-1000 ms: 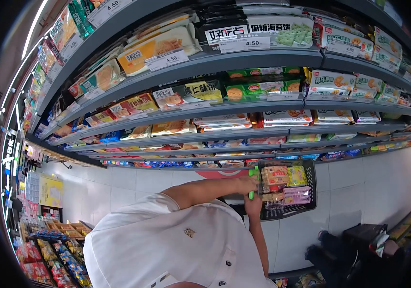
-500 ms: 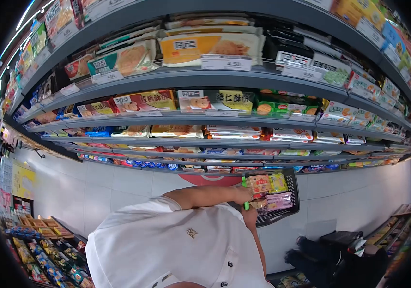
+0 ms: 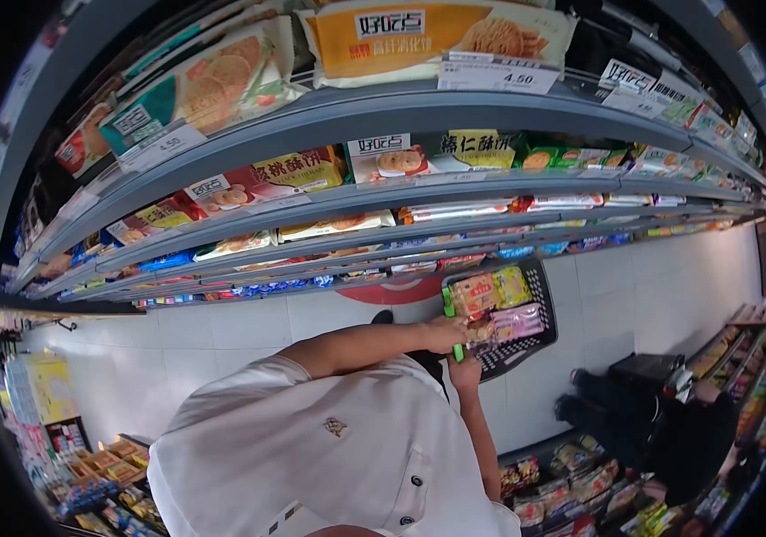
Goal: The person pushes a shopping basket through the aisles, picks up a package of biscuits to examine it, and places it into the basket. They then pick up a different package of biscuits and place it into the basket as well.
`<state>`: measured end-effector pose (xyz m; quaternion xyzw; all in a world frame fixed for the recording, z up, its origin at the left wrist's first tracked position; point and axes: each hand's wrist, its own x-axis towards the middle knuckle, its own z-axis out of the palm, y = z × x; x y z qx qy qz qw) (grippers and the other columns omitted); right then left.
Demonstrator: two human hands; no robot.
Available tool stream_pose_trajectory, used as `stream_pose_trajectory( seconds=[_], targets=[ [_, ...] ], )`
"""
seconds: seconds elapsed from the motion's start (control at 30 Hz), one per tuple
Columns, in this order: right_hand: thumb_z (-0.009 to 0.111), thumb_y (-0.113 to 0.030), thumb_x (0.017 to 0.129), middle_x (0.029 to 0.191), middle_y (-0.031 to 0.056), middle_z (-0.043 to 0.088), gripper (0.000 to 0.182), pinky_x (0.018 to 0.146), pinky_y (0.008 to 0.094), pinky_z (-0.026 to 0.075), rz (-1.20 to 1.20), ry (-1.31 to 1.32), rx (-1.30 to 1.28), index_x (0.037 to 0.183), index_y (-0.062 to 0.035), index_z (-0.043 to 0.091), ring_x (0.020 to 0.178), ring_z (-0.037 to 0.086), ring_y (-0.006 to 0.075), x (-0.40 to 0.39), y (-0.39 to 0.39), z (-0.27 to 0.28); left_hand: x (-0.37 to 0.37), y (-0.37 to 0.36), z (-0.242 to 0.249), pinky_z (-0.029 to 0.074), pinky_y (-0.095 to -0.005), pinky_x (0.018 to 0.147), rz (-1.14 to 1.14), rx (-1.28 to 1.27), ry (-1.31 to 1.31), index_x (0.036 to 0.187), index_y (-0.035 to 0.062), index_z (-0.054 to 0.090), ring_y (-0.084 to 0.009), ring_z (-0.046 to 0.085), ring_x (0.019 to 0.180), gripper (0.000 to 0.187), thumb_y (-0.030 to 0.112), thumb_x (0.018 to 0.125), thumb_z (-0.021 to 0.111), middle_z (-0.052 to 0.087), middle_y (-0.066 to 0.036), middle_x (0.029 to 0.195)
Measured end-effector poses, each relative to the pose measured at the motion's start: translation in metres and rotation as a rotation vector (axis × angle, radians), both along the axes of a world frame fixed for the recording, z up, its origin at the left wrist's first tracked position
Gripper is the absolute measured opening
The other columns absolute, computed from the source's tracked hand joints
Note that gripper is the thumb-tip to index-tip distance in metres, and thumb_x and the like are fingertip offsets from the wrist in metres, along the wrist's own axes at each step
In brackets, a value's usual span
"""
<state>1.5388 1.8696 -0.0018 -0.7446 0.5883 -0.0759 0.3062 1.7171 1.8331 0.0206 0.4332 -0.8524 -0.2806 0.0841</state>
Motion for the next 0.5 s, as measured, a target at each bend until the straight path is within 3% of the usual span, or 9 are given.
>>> stream_pose_trajectory(
  seconds=[0.1,0.17,0.23,0.3,0.4,0.5],
  targets=[
    [0.07,-0.028,0.081,0.078,0.0255,0.066,0.028,0.068,0.0516,0.052,-0.052,-0.058,-0.037,0.09,-0.0015,0.068,0.078,0.066,0.045,0.017,0.019,0.004,0.011,0.014,-0.006,0.052,-0.0392,0.095,0.066,0.033,0.078,0.092,0.0088,0.073,-0.0307,0.057,0.115,0.018,0.014,0.075,0.068,0.067,-0.01,0.106],
    [0.069,-0.028,0.081,0.08,0.0244,0.067,0.027,0.069,0.0516,0.052,-0.065,-0.042,0.003,0.089,-0.0022,0.068,0.079,0.065,0.045,0.026,0.029,0.008,0.02,0.021,-0.01,0.055,-0.0394,0.089,-0.05,-0.024,0.009,0.105,0.0034,0.073,-0.0306,0.061,0.109,0.031,0.01,0.075,0.069,0.063,-0.015,0.121],
    [0.069,-0.029,0.082,0.08,0.0242,0.067,0.027,0.069,0.0521,0.051,-0.066,0.007,0.033,0.089,-0.0023,0.067,0.079,0.065,0.045,0.032,0.035,0.007,0.024,0.032,-0.017,0.056,-0.0383,0.087,0.024,-0.013,0.06,0.099,0.0049,0.075,-0.0293,0.061,0.107,0.027,0.011,0.073,0.07,0.066,-0.012,0.116],
    [0.069,-0.029,0.082,0.08,0.0249,0.066,0.028,0.07,0.0527,0.051,-0.042,0.006,0.048,0.089,-0.0013,0.067,0.08,0.065,0.0452,0.039,0.041,0.01,0.029,0.038,-0.016,0.053,-0.0382,0.089,0.061,0.01,0.117,0.086,0.0093,0.072,-0.0272,0.058,0.108,0.016,0.014,0.071,0.07,0.066,-0.005,0.101],
    [0.068,-0.027,0.082,0.08,0.0257,0.066,0.028,0.07,0.0509,0.051,-0.024,-0.044,0.08,0.09,0.0002,0.066,0.081,0.065,0.0452,0.047,0.047,0.01,0.039,0.049,-0.005,0.056,-0.0368,0.085,0.076,0.02,0.033,0.098,0.0105,0.076,-0.0276,0.062,0.106,0.025,0.014,0.075,0.068,0.07,-0.007,0.103],
    [0.068,-0.025,0.082,0.079,0.026,0.066,0.028,0.069,0.0485,0.052,-0.016,-0.148,0.213,0.091,0.0014,0.066,0.08,0.066,0.0453,0.043,0.053,0.0,0.037,0.06,0.001,0.056,-0.0377,0.086,0.126,0.052,-0.096,0.099,0.0123,0.076,-0.0261,0.06,0.11,0.024,0.016,0.078,0.066,0.068,-0.007,0.106]
  ],
)
